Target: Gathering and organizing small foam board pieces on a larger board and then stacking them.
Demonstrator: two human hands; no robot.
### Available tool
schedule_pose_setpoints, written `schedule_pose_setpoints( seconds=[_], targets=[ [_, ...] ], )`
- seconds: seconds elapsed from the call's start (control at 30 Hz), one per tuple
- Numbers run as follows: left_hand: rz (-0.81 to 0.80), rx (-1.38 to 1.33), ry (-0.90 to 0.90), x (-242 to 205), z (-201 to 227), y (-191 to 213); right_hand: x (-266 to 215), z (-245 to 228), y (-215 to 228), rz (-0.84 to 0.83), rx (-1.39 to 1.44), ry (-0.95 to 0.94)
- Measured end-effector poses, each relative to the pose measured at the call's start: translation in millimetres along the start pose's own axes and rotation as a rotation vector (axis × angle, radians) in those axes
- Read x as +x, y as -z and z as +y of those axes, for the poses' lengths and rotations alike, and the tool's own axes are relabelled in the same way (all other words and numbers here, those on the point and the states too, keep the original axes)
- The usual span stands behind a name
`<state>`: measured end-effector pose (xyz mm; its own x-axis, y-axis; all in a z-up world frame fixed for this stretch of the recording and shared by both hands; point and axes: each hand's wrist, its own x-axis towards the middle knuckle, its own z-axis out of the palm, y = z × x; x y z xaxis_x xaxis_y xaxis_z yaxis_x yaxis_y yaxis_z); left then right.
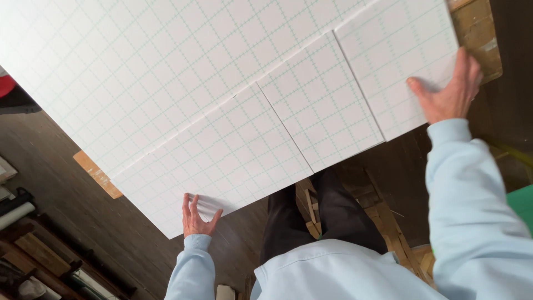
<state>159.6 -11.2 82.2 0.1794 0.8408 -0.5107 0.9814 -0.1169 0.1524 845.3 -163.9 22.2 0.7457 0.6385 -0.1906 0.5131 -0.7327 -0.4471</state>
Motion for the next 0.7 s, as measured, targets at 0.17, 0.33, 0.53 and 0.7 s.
schedule_pose_setpoints(
  seconds=[0.17,0.33,0.53,0.7],
  targets=[
    [0.034,-0.023,0.002,0,-1,-5,-6,-15,0,0.028,0.01,-0.008],
    [0.135,-0.192,0.049,4,-31,-20,-4,-6,8,-0.013,-0.013,-0.044],
    [0.543,-0.233,0.403,32,-171,-38,12,31,-11,-0.03,-0.024,0.153],
    [0.404,-0.681,0.458,59,-242,-39,55,182,-71,-0.485,0.437,-0.172]
  ],
)
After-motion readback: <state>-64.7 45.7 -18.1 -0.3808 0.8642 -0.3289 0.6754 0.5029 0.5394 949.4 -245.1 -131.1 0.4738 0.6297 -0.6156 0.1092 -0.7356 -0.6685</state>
